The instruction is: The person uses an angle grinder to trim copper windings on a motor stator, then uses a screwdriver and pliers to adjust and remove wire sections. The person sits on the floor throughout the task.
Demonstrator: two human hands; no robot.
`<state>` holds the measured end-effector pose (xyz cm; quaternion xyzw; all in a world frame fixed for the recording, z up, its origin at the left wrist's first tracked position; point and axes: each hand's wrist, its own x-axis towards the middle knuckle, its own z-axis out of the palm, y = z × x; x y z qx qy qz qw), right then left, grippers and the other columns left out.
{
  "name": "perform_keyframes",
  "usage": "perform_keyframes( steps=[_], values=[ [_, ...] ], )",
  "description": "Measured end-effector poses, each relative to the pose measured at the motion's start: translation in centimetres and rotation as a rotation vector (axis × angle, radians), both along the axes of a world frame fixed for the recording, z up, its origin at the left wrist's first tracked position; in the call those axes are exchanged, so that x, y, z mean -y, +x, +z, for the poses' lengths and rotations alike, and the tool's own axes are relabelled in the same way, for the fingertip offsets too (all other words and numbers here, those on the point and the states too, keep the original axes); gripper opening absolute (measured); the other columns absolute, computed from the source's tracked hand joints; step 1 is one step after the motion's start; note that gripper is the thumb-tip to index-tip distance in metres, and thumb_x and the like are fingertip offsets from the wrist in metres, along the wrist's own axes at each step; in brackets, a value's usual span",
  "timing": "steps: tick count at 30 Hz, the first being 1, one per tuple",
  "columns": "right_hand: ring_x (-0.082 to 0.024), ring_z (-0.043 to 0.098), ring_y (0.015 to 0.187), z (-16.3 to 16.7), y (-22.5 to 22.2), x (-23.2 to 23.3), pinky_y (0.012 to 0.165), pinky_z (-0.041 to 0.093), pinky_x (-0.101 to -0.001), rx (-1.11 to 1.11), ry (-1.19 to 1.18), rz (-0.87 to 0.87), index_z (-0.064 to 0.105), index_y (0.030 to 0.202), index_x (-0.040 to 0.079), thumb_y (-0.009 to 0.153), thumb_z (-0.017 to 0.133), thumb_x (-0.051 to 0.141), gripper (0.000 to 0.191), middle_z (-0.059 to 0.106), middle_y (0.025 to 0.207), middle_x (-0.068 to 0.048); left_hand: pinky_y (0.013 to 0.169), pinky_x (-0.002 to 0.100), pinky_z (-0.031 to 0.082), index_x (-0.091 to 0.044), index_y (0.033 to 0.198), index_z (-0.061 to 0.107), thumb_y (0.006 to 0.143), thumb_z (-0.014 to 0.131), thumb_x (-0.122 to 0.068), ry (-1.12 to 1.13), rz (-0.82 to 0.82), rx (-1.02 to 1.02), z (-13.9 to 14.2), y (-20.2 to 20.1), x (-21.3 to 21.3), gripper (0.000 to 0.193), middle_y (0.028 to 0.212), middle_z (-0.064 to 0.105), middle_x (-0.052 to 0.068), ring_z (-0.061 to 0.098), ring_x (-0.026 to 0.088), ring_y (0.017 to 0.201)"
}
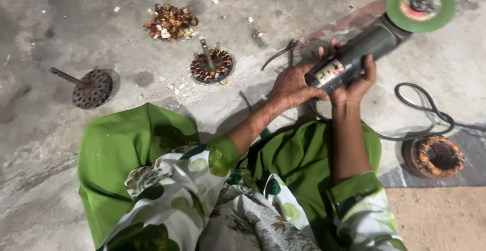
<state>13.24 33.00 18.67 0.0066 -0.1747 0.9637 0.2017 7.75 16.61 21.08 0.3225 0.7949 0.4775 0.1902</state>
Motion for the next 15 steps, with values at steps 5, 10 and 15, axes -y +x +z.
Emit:
perform_keyframes(
  steps=[5,10,15],
  values=[
    [-0.032,0.064,0.121,0.2,1.2,0.5,0.113,0.052,-0.0528,0.008,0.107,0.064,0.056,0.135,0.004,0.085,0.073,0.033,0.061,0.065,0.125,-0.012,0.095,0.042,0.056,-0.016,0.125,0.068,0.055,0.090,-0.054,-0.054,0.021,0.061,0.7,2.4,1.7,0.083,0.105,0.079,0.009,0.074,0.029,0.101],
    [-0.032,0.065,0.112,-1.5,0.4,-0.2,0.110,0.054,-0.0537,0.067,0.066,0.029,0.054,0.131,0.000,0.086,0.072,0.031,0.058,0.065,0.119,-0.015,0.093,0.042,0.057,-0.017,0.124,0.069,0.060,0.087,-0.058,-0.158,0.030,0.065,1.8,2.4,1.7,0.078,0.105,0.079,0.009,0.075,0.029,0.101],
    [-0.032,0.065,0.111,-1.8,0.3,-0.6,0.108,0.054,-0.0544,0.090,0.040,0.008,0.055,0.131,0.000,0.086,0.070,0.030,0.056,0.065,0.117,-0.016,0.093,0.042,0.057,-0.017,0.120,0.072,0.061,0.087,-0.059,-0.160,0.010,0.088,1.6,2.2,1.3,0.074,0.102,0.079,0.009,0.075,0.028,0.099]
  ],
)
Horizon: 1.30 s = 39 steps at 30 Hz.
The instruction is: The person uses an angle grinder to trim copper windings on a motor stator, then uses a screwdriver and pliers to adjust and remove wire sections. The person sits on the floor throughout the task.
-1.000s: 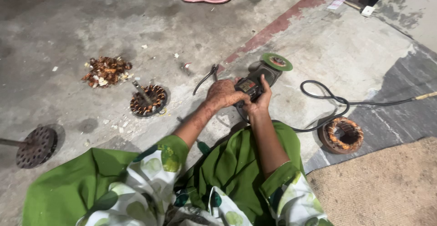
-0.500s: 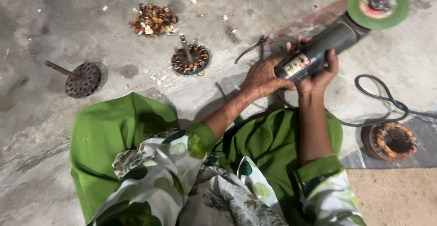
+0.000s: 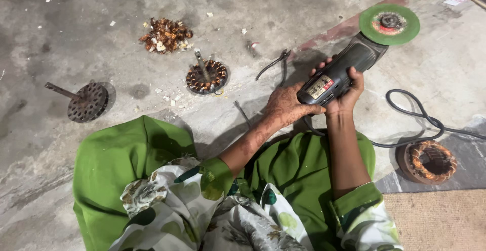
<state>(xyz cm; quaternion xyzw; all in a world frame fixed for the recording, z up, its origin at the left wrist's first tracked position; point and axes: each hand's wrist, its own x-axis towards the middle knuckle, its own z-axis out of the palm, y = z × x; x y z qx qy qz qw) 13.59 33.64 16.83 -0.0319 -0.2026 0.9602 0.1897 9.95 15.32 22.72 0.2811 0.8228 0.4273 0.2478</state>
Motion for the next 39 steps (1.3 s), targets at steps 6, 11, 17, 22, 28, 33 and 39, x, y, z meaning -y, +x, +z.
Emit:
perform_keyframes(
  steps=[6,11,17,22,28,33,39],
  values=[
    [-0.039,0.062,0.129,3.1,0.9,1.2,0.120,0.043,-0.0679,0.078,0.033,0.018,0.054,0.132,0.006,0.087,0.068,0.035,0.055,0.064,0.130,-0.018,0.096,0.042,0.055,-0.015,0.131,0.065,0.066,0.085,-0.059,0.101,0.069,0.072,-1.2,0.5,-0.7,0.081,0.111,0.076,0.011,0.072,0.028,0.107],
    [-0.048,0.060,0.132,5.5,1.6,1.6,0.115,0.039,-0.0703,-0.011,0.128,0.109,0.051,0.140,0.007,0.086,0.069,0.043,0.068,0.058,0.143,-0.023,0.099,0.040,0.054,-0.014,0.139,0.059,0.070,0.083,-0.056,0.256,0.065,0.217,-2.6,0.8,-0.4,0.084,0.119,0.074,0.010,0.070,0.026,0.114],
    [-0.042,0.064,0.113,2.3,1.0,0.0,0.106,0.054,-0.0558,0.174,0.164,0.131,0.055,0.138,-0.005,0.090,0.069,0.040,0.067,0.062,0.126,-0.028,0.106,0.042,0.052,-0.007,0.146,0.050,0.080,0.078,-0.060,0.240,-0.116,0.094,-5.4,-0.2,-0.7,0.089,0.133,0.067,0.016,0.065,0.031,0.126],
    [-0.039,0.066,0.106,0.7,0.7,-2.0,0.100,0.059,-0.0482,0.116,0.017,0.143,0.058,0.130,-0.009,0.086,0.069,0.037,0.065,0.066,0.116,-0.027,0.115,0.044,0.041,-0.004,0.161,0.026,0.091,0.069,-0.059,0.245,-0.461,-0.077,-7.8,-3.7,-0.8,0.098,0.152,0.046,0.023,0.048,0.035,0.140],
    [-0.034,0.065,0.109,1.6,2.0,-2.5,0.097,0.058,-0.0491,0.044,0.135,0.061,0.056,0.136,0.006,0.085,0.071,0.032,0.059,0.063,0.117,-0.017,0.112,0.045,0.043,-0.006,0.163,0.020,0.102,0.066,-0.041,0.217,-0.598,0.049,-8.3,-4.8,-2.0,0.084,0.154,0.048,0.022,0.051,0.034,0.135],
    [-0.038,0.065,0.107,1.4,1.9,-2.5,0.096,0.059,-0.0500,0.045,0.047,0.132,0.055,0.128,-0.011,0.085,0.071,0.035,0.065,0.064,0.114,-0.025,0.093,0.036,0.063,-0.006,0.158,0.035,0.095,0.068,-0.015,0.305,-0.447,0.425,-8.1,-4.1,-2.3,0.072,0.138,0.066,0.018,0.070,0.029,0.115],
    [-0.037,0.065,0.109,0.7,1.4,-2.5,0.098,0.059,-0.0501,0.040,0.037,0.092,0.055,0.127,-0.009,0.083,0.070,0.033,0.062,0.063,0.115,-0.019,0.100,0.040,0.062,0.003,0.154,0.035,0.090,0.071,-0.001,0.373,-0.333,0.626,-9.7,-4.6,-2.7,0.073,0.137,0.062,0.026,0.066,0.032,0.122]
  ],
)
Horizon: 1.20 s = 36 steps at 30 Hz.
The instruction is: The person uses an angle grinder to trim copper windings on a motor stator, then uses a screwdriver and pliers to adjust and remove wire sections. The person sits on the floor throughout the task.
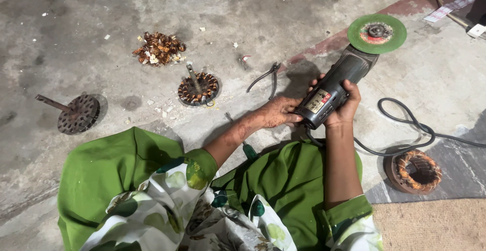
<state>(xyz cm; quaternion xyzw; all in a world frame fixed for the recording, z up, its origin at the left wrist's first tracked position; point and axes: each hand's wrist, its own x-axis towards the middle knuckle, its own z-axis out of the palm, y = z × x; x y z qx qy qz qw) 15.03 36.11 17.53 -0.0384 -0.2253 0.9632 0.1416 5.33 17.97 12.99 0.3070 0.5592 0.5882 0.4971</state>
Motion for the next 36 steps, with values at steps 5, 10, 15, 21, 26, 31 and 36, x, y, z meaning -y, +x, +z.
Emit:
perform_keyframes(
  steps=[5,10,15,21,26,31,36],
  values=[
    [-0.037,0.065,0.109,-0.4,0.0,-0.3,0.097,0.059,-0.0497,0.023,-0.003,-0.008,0.056,0.126,-0.010,0.083,0.071,0.033,0.063,0.064,0.114,-0.020,0.099,0.042,0.062,0.005,0.153,0.036,0.089,0.072,0.001,0.002,0.026,0.020,-1.1,-0.3,-0.3,0.073,0.134,0.064,0.028,0.067,0.034,0.121],
    [-0.039,0.067,0.101,-0.4,0.0,-0.6,0.093,0.059,-0.0493,0.001,-0.026,0.047,0.057,0.123,-0.009,0.081,0.070,0.035,0.062,0.065,0.109,-0.027,0.095,0.041,0.063,0.002,0.151,0.042,0.090,0.071,0.000,0.080,0.041,0.034,-1.1,0.2,-0.5,0.068,0.137,0.063,0.020,0.065,0.027,0.121],
    [-0.039,0.067,0.101,-0.7,-0.1,-0.4,0.096,0.059,-0.0508,0.116,0.020,-0.041,0.057,0.124,-0.010,0.079,0.070,0.030,0.062,0.065,0.109,-0.025,0.092,0.039,0.065,-0.002,0.151,0.048,0.088,0.069,0.002,0.058,0.065,-0.040,-2.5,0.6,-0.2,0.067,0.126,0.071,0.023,0.070,0.029,0.113],
    [-0.041,0.068,0.098,-0.4,0.1,-0.7,0.093,0.059,-0.0511,0.153,0.023,0.039,0.057,0.125,-0.009,0.078,0.070,0.032,0.064,0.067,0.108,-0.027,0.090,0.042,0.064,0.001,0.150,0.052,0.091,0.074,-0.004,0.183,0.048,-0.053,-4.8,0.5,-0.6,0.063,0.131,0.069,0.021,0.069,0.028,0.115],
    [-0.040,0.068,0.099,1.2,0.4,0.4,0.093,0.059,-0.0522,0.238,0.155,-0.009,0.052,0.127,-0.009,0.079,0.068,0.028,0.063,0.066,0.110,-0.024,0.100,0.038,0.059,-0.005,0.144,0.057,0.093,0.080,-0.018,0.029,0.008,-0.556,-4.2,-2.0,4.4,0.058,0.133,0.068,0.017,0.070,0.027,0.118],
    [-0.037,0.070,0.098,3.0,0.9,2.7,0.090,0.060,-0.0509,0.335,0.288,0.045,0.051,0.128,-0.007,0.078,0.067,0.025,0.062,0.066,0.108,-0.019,0.049,0.029,0.053,0.000,0.112,0.074,0.099,0.070,-0.031,0.052,0.782,0.153,-6.7,-3.7,20.8,0.034,0.088,0.069,0.016,0.061,0.019,0.064],
    [-0.035,0.071,0.087,3.8,-0.1,6.4,0.074,0.058,-0.0445,0.543,0.611,0.099,0.055,0.128,-0.009,0.077,0.066,0.020,0.061,0.070,0.103,-0.023,0.077,0.027,0.060,0.003,0.125,0.061,0.094,0.063,-0.056,-0.338,1.053,0.643,-9.9,-3.9,25.1,0.067,0.111,0.074,0.017,0.077,0.028,0.099]
  ],
)
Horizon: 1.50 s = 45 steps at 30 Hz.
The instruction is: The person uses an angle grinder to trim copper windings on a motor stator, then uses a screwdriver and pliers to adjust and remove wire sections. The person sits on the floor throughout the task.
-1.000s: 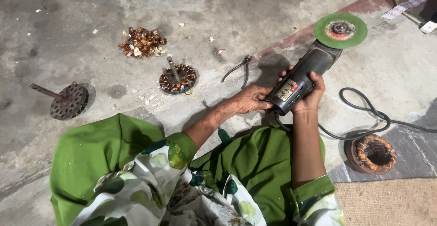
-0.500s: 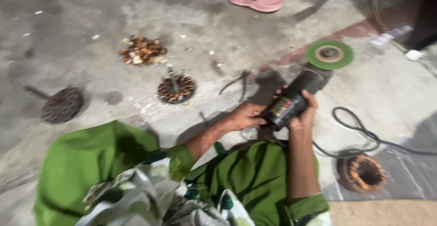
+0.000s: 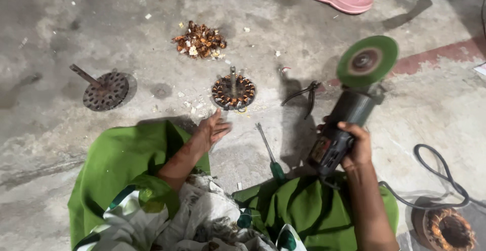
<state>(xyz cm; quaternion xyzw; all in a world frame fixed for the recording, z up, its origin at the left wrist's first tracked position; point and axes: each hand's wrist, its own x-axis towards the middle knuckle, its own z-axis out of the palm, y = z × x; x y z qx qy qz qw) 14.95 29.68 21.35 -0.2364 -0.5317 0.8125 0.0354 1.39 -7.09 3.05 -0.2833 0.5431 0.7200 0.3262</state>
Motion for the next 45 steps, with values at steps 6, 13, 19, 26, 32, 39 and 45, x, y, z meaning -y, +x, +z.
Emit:
perform_keyframes(
  steps=[6,13,19,26,32,39,45],
  values=[
    [-0.027,0.071,0.071,0.0,-0.3,5.5,0.061,0.063,-0.0390,0.180,-0.041,0.118,0.053,0.123,0.001,0.071,0.068,0.014,0.055,0.069,0.093,-0.018,0.106,0.039,0.057,0.008,0.131,0.055,0.081,0.082,-0.040,0.687,0.176,-0.222,-2.8,-2.3,-3.1,0.074,0.126,0.067,0.022,0.065,0.036,0.118],
    [-0.027,0.064,0.051,-0.4,-1.4,9.0,0.042,0.057,-0.0413,0.406,0.036,0.252,0.046,0.126,0.009,0.066,0.071,0.012,0.065,0.063,0.078,-0.014,0.105,0.041,0.059,0.008,0.130,0.055,0.079,0.088,-0.018,0.647,0.310,-0.100,-5.4,-2.7,-5.6,0.066,0.122,0.067,0.019,0.065,0.034,0.116],
    [-0.028,0.065,0.053,-1.9,-1.6,9.7,0.045,0.058,-0.0417,0.494,0.077,0.301,0.044,0.130,0.008,0.065,0.074,0.011,0.072,0.063,0.083,-0.016,0.107,0.044,0.059,0.013,0.135,0.045,0.080,0.084,-0.017,0.554,0.438,0.018,-4.3,-1.9,-7.7,0.074,0.132,0.057,0.027,0.062,0.039,0.123],
    [-0.026,0.065,0.057,-2.8,-1.2,9.4,0.047,0.059,-0.0429,0.560,0.122,0.306,0.048,0.128,0.006,0.062,0.075,0.014,0.071,0.062,0.085,-0.014,0.104,0.043,0.062,0.012,0.130,0.050,0.081,0.083,-0.017,0.536,0.464,0.006,-4.1,-1.9,-8.6,0.066,0.130,0.057,0.025,0.062,0.036,0.120],
    [-0.026,0.064,0.059,-3.1,-1.3,9.2,0.050,0.059,-0.0415,0.536,0.121,0.328,0.050,0.126,0.004,0.063,0.076,0.014,0.069,0.062,0.084,-0.014,0.105,0.041,0.061,0.009,0.126,0.055,0.080,0.083,-0.017,0.542,0.477,0.016,-4.1,-1.7,-8.9,0.059,0.129,0.059,0.023,0.064,0.035,0.119],
    [-0.025,0.065,0.060,-3.0,-1.3,9.2,0.049,0.060,-0.0412,0.569,0.151,0.346,0.049,0.128,0.007,0.061,0.076,0.015,0.072,0.062,0.085,-0.013,0.104,0.040,0.061,0.008,0.124,0.056,0.080,0.083,-0.017,0.584,0.487,-0.001,-3.8,-1.4,-9.1,0.057,0.128,0.060,0.023,0.063,0.036,0.120],
    [-0.026,0.067,0.063,-3.2,-1.6,9.2,0.051,0.062,-0.0406,0.609,0.209,0.368,0.047,0.131,0.009,0.061,0.076,0.016,0.076,0.064,0.088,-0.014,0.104,0.038,0.061,0.008,0.118,0.059,0.082,0.082,-0.019,0.550,0.472,0.036,-3.0,-1.2,-9.1,0.050,0.123,0.063,0.024,0.066,0.036,0.117]
  ],
)
